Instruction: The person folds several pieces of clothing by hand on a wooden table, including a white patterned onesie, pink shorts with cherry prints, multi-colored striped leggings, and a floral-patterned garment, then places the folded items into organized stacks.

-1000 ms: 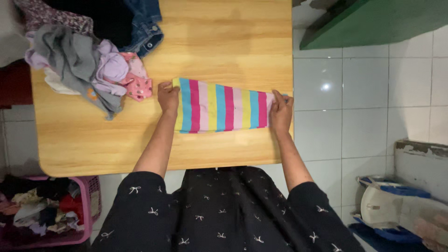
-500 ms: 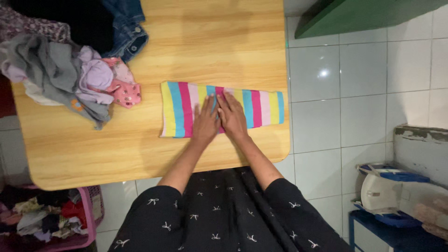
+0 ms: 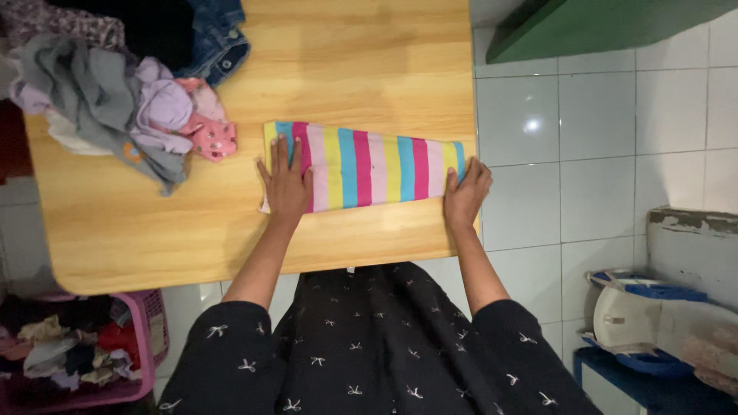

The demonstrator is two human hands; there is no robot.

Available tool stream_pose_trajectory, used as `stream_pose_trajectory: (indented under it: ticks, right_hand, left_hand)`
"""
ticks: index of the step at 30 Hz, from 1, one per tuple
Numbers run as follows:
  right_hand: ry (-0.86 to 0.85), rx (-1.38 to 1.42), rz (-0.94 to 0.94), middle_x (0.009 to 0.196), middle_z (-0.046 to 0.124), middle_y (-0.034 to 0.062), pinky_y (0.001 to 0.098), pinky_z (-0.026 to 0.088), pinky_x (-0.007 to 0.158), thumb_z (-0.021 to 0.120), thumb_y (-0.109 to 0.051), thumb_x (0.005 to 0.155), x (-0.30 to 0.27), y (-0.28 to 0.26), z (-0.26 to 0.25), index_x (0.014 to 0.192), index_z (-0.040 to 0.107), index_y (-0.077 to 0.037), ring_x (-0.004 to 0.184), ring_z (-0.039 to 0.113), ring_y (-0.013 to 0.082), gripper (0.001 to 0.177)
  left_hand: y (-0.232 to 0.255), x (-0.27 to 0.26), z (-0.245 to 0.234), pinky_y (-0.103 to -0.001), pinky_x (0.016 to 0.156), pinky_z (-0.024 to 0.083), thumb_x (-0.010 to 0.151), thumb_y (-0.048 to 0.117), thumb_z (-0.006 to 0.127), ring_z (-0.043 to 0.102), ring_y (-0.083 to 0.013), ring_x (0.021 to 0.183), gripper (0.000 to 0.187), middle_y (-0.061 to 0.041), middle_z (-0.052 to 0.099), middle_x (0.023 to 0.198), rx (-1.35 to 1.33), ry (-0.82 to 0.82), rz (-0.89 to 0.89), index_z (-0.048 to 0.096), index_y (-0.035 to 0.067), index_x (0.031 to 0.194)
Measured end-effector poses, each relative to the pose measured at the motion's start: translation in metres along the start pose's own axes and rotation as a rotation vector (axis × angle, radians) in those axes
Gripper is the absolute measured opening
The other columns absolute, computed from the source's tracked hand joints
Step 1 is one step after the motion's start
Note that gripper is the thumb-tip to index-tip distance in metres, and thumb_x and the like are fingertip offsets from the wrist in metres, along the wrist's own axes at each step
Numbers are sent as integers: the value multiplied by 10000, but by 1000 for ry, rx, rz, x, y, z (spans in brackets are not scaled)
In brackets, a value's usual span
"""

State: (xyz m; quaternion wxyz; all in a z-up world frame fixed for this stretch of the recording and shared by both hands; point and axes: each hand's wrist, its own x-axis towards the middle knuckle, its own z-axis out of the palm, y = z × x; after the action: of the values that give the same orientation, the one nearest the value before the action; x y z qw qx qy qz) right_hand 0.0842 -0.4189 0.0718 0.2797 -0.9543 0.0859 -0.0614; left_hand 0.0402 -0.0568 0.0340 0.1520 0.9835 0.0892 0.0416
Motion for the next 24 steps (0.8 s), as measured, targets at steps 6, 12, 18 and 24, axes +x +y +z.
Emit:
stream_pose_trajectory:
  ticks: [6, 12, 18, 24]
  right_hand:
    - [13, -22, 114, 1254, 521, 235, 523, 391, 998, 791, -241, 832, -17, 11, 16, 1208, 577, 73, 1194, 486, 421, 534]
    - [35, 306, 150, 989, 614, 171, 416, 500, 884, 682, -82, 860, -12, -10, 23, 1033, 546, -18, 927, 603, 348, 230]
    - [12, 319, -239, 1106, 596, 187, 428, 504, 857, 675, 21, 846, -40, -90, 31, 1181, 537, -34, 982, 613, 375, 367]
    - [-193, 108, -420, 1195, 555, 247, 474, 472, 962, 675, 37, 768, -58, -116, 51, 1413, 464, 40, 1122, 553, 442, 679]
  left_hand:
    - [-5, -27, -29, -569, 1060, 376, 827, 124, 731, 431, -415, 1385, 801, -235, 429, 1493, -254, 113, -259, 388, 67, 1549]
    - [-35, -33, -6, -487, 992, 480, 754, 151, 804, 529, -427, 1236, 754, -230, 503, 1353, -341, 72, -420, 469, 30, 1418]
    - [-69, -18, 14, -450, 842, 543, 693, 344, 862, 698, -340, 938, 531, -160, 721, 974, -414, -106, -569, 680, 18, 1071]
    - [-83, -9, 25, -397, 737, 538, 744, 370, 829, 705, -279, 781, 412, -161, 739, 851, -551, -244, -558, 759, -1, 907]
